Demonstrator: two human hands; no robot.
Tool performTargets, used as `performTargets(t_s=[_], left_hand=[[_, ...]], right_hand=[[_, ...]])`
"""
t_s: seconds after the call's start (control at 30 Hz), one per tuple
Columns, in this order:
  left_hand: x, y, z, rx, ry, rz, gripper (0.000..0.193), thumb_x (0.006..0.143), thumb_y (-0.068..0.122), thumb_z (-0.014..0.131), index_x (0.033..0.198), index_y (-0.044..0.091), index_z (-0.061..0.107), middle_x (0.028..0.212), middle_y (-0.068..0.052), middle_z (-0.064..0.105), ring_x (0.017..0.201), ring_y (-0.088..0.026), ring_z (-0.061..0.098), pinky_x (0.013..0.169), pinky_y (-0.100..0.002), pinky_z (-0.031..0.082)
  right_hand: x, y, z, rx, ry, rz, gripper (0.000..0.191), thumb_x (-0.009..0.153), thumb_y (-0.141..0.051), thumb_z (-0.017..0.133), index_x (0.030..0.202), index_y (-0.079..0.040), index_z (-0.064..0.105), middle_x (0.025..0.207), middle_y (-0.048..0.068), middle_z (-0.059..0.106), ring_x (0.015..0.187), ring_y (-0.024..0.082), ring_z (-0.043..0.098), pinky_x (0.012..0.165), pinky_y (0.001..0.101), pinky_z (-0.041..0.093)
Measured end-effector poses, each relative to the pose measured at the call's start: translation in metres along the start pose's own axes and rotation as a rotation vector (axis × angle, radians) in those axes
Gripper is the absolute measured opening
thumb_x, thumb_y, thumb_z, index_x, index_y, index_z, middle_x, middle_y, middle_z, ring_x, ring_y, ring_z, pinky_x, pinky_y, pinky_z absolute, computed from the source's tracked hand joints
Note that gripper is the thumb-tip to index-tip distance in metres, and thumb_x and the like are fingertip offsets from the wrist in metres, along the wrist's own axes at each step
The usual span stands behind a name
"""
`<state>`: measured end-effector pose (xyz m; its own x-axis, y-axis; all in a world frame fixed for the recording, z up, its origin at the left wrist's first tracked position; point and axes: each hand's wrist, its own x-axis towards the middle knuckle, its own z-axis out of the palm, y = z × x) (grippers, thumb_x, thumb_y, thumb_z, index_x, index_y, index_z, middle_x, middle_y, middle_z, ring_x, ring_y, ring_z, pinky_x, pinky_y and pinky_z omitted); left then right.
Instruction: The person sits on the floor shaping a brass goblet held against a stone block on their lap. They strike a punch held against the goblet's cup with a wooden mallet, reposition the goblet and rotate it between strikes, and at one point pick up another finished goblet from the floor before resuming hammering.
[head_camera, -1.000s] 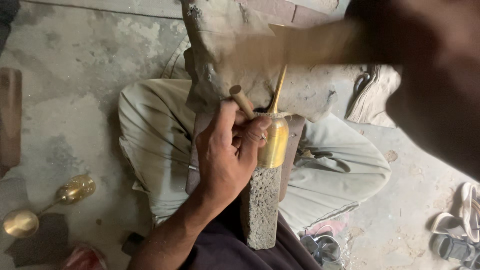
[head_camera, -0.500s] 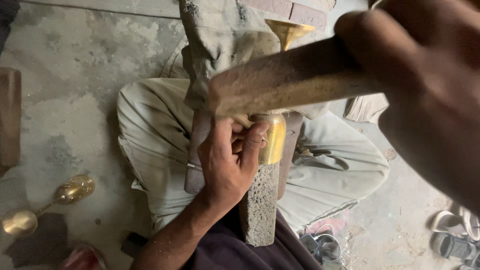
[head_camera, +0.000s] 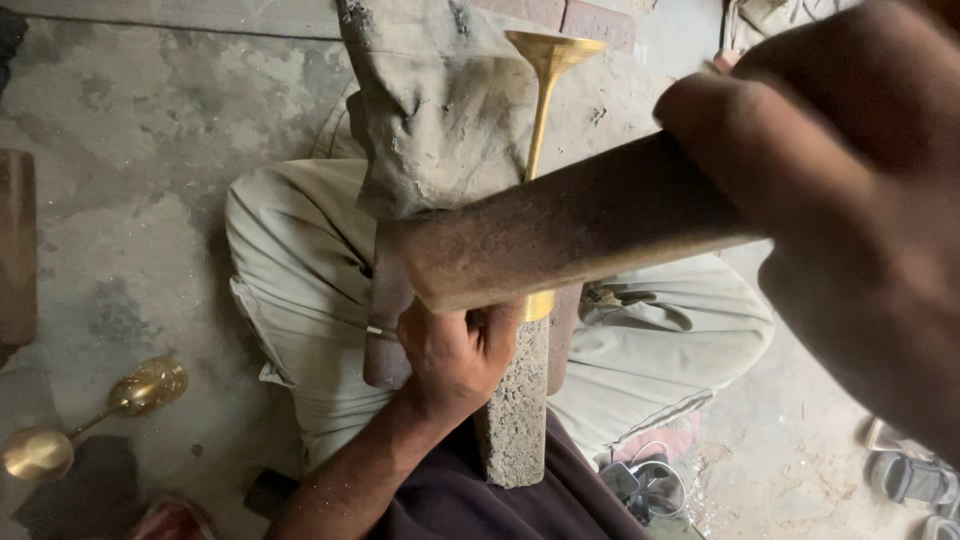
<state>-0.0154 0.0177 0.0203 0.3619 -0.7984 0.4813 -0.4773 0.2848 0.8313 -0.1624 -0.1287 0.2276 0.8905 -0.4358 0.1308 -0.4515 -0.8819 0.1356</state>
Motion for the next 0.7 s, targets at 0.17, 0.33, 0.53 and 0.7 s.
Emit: performTargets(t_s=[0.17,0.33,0.53,0.7], left_hand=[[-0.009,-0.006,0.003,-0.064,-0.015,-0.029,0.022,0.108,0.018,0.066,0.114,0.003,0.051,0.077,0.002,0.064,0.061,-0.004,0.061,0.050,-0.023,0.045],[-0.009,-0.008,0.006,0.093,-0.087,0.043,0.023,0.103,0.020,0.069,0.115,0.005,0.055,0.089,-0.005,0.065,0.074,-0.013,0.065,0.062,-0.030,0.056],[-0.009,-0.005,0.004,0.092,-0.073,0.110,0.030,0.101,0.016,0.068,0.122,-0.001,0.056,0.106,-0.013,0.069,0.094,-0.023,0.074,0.081,-0.039,0.063],[0.001,-0.004,0.013,-0.010,-0.045,-0.025,0.025,0.103,0.013,0.071,0.120,0.000,0.058,0.104,-0.010,0.069,0.082,-0.014,0.072,0.067,-0.025,0.063]], right_hand=[[-0.015,0.003,0.000,0.031,0.039,0.002,0.033,0.100,0.008,0.069,0.131,0.007,0.058,0.115,0.022,0.066,0.099,0.029,0.065,0.087,0.0355,0.057],[-0.024,0.000,-0.005,0.035,0.031,0.016,0.034,0.095,0.010,0.070,0.127,0.007,0.060,0.111,0.023,0.067,0.097,0.030,0.066,0.085,0.0370,0.057],[-0.027,-0.008,-0.014,0.017,0.010,0.063,0.036,0.088,0.012,0.071,0.122,0.008,0.062,0.106,0.024,0.068,0.094,0.032,0.068,0.081,0.0388,0.057],[-0.039,-0.016,-0.023,0.000,-0.025,0.116,0.037,0.083,0.014,0.072,0.118,0.008,0.064,0.102,0.025,0.069,0.092,0.033,0.069,0.078,0.0403,0.056]])
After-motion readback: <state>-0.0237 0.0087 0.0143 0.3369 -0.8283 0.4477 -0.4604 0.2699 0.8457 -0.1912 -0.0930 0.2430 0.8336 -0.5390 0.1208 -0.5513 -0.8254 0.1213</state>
